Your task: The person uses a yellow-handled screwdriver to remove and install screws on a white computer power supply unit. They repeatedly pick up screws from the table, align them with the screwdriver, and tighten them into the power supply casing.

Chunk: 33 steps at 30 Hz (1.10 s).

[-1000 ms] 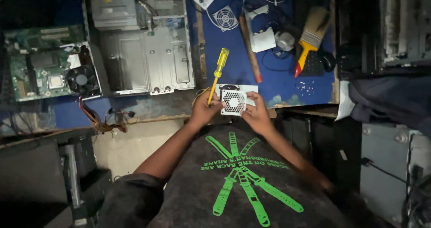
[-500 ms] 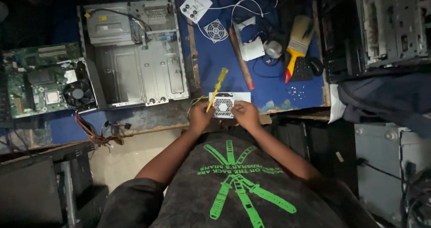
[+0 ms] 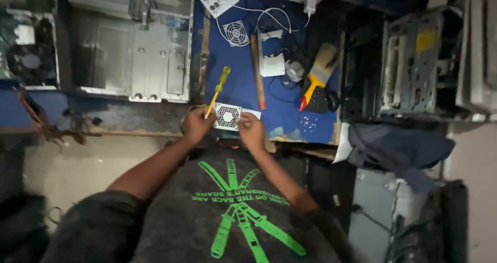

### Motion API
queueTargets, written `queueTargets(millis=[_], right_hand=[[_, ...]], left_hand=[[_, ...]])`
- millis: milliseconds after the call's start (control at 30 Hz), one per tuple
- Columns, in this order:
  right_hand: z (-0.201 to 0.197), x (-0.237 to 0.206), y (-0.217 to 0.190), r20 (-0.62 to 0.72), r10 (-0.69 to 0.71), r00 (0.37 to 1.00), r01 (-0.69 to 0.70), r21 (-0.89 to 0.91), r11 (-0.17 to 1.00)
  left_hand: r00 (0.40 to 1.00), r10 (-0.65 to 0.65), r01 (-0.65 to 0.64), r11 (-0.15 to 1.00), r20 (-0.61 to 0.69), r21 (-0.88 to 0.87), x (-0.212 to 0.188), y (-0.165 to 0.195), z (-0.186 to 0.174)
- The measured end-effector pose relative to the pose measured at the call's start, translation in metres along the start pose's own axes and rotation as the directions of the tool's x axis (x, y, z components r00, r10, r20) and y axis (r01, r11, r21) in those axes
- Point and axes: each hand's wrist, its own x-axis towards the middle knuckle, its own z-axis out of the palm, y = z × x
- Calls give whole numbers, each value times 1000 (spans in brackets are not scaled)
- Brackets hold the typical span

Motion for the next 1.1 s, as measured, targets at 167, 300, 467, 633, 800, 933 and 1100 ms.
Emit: queueTargets(millis=[167, 300, 467, 633, 800, 933, 1100], right_hand=[[-2, 1, -2, 17, 18, 1000, -18, -34, 999], [0, 1, 2, -4, 8, 1000, -8, -129, 992], [2, 0, 15, 27, 21, 999, -16, -175, 985], [3, -1, 26, 15, 24, 1000, -20, -220, 975], [4, -2, 29, 20, 34, 999, -31, -146, 989], [4, -2, 32, 36, 63, 997, -59, -112, 992], [4, -1, 36, 33, 26, 999, -22, -122, 992]], left_hand=[[997, 53, -39, 973, 58, -226, 0, -3, 3], [995, -37, 48, 991, 93, -123, -1, -7, -2], [999, 45, -45, 994, -1, -95, 1, -8, 1], [999, 47, -47, 994, -1, -99, -3, -3, -4], [1000, -18, 19, 996, 17, -84, -5, 10, -10], [1000, -22, 23, 999, 21, -49, -7, 17, -13], [999, -31, 35, 994, 35, -106, -6, 21, -16]])
